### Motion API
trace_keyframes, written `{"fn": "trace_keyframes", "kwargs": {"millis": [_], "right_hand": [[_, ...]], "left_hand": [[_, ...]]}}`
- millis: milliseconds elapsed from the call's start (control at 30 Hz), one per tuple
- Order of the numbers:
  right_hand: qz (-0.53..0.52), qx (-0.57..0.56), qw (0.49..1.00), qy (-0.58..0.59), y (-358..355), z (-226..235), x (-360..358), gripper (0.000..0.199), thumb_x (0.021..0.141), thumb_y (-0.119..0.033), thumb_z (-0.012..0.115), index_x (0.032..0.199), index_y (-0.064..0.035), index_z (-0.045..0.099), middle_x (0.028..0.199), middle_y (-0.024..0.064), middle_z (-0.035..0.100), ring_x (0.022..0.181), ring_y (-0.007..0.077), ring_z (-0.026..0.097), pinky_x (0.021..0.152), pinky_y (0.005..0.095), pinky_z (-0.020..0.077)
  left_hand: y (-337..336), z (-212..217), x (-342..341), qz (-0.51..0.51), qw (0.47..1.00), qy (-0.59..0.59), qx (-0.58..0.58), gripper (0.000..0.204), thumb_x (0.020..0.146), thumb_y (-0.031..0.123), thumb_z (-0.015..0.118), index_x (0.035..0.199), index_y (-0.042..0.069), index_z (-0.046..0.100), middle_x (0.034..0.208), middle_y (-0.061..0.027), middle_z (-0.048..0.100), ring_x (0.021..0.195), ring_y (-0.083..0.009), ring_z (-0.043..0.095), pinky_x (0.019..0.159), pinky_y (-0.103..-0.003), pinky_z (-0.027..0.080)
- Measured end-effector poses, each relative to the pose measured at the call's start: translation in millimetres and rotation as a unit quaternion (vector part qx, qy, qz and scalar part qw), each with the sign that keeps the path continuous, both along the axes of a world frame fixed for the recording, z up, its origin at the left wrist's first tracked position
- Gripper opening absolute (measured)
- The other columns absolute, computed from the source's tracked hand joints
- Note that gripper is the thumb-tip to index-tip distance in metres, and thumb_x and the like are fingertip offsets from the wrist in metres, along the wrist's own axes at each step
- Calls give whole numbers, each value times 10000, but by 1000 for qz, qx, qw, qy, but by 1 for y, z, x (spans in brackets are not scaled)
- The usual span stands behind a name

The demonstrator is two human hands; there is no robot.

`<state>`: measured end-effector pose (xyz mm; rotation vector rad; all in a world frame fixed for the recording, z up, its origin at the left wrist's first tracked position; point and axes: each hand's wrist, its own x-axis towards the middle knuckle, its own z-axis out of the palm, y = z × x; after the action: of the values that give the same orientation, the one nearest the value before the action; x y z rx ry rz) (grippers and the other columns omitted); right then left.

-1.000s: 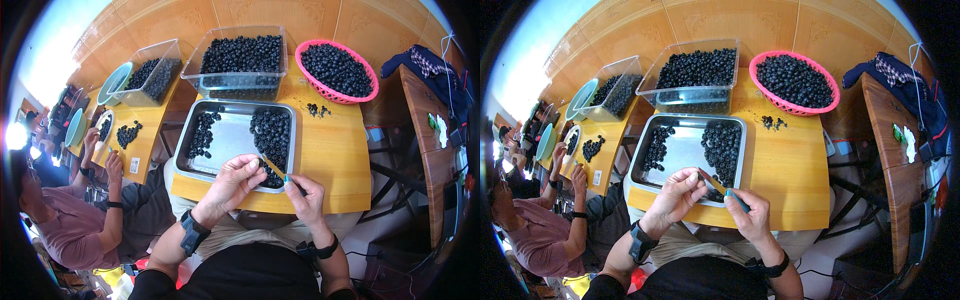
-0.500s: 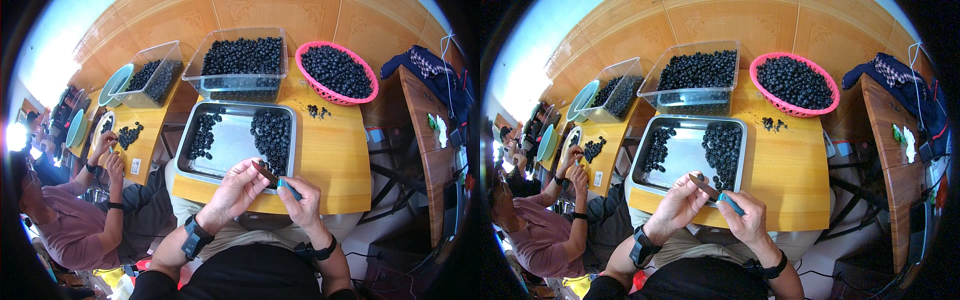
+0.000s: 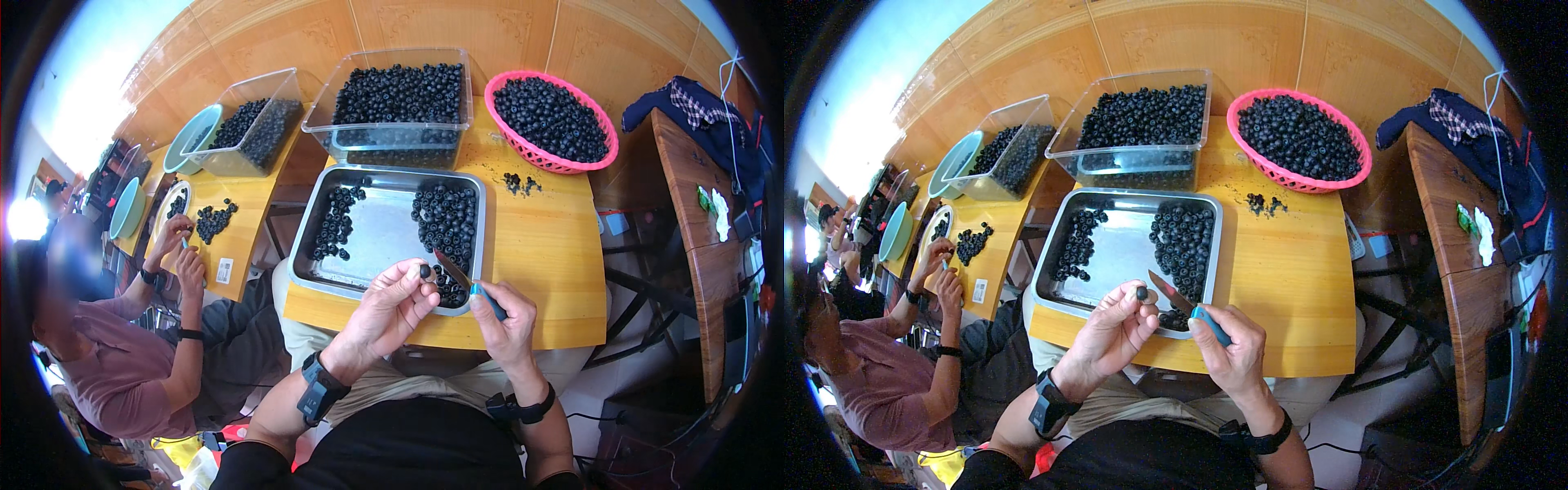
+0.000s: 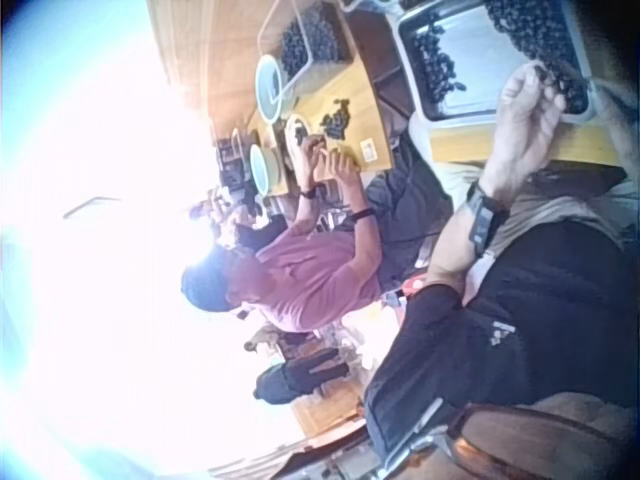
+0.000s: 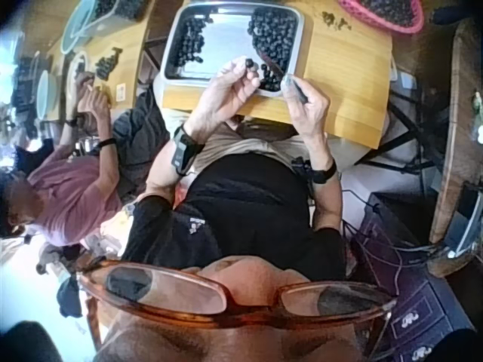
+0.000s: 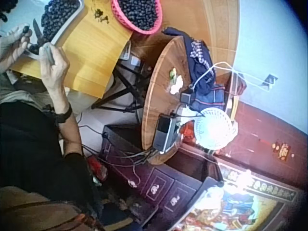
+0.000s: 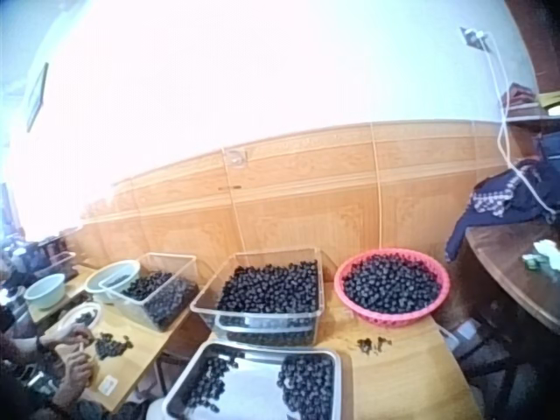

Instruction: Manually sort and inspect small black objects on a metal tray at a table.

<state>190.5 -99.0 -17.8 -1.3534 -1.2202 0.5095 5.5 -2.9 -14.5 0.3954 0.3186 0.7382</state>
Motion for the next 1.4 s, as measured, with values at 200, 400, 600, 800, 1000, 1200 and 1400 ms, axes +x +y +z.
{"fn": "trace_keyframes", "kwargs": {"millis": [200,400,600,800,1000,1200,1400], "right_hand": [[45,9,999,-4,-3,0,-5,313,951,-247,743,1037,54,734,738,93,637,641,156,594,563,308,434],[13,27,1000,9,-1,-8,-6,296,952,-228,743,1042,54,734,769,107,663,650,160,602,582,304,450],[-22,-9,1000,10,-9,-8,7,300,961,-227,736,1029,66,734,762,91,649,661,141,575,596,283,440],[-46,-11,999,25,-12,-18,13,376,968,-290,725,1030,81,728,746,90,630,680,139,559,620,292,437],[-53,-26,998,30,-14,-28,16,369,972,-283,723,1034,81,724,781,84,649,707,129,563,642,289,451],[-64,-43,996,49,-18,-34,22,331,980,-238,710,1055,84,720,862,95,694,794,128,605,733,282,492],[-66,-54,995,60,-20,-38,27,331,982,-235,708,1061,86,720,871,79,696,800,119,600,734,278,492]], "left_hand": [[-2,5,-2,-7,1000,7,11,179,1038,145,610,1171,34,657,996,-49,694,919,-118,689,883,-290,621],[-7,6,-9,-5,998,30,46,168,1024,125,629,1157,35,678,1001,-55,696,912,-122,689,871,-291,630],[13,19,-38,25,798,449,402,154,968,106,719,1079,-1,723,959,-48,725,844,-135,701,780,-285,587],[48,28,-76,53,538,586,604,120,842,56,768,942,-9,751,906,-152,718,783,-264,726,716,-333,571],[76,26,-104,21,395,663,636,149,819,107,754,950,36,764,944,-139,708,862,-358,703,771,-432,561],[83,24,-111,-3,366,681,635,183,821,111,746,991,47,761,1005,-137,705,904,-370,693,802,-454,552],[86,24,-105,5,387,658,646,195,826,122,752,1004,42,759,985,-135,703,889,-360,696,793,-439,558]]}}
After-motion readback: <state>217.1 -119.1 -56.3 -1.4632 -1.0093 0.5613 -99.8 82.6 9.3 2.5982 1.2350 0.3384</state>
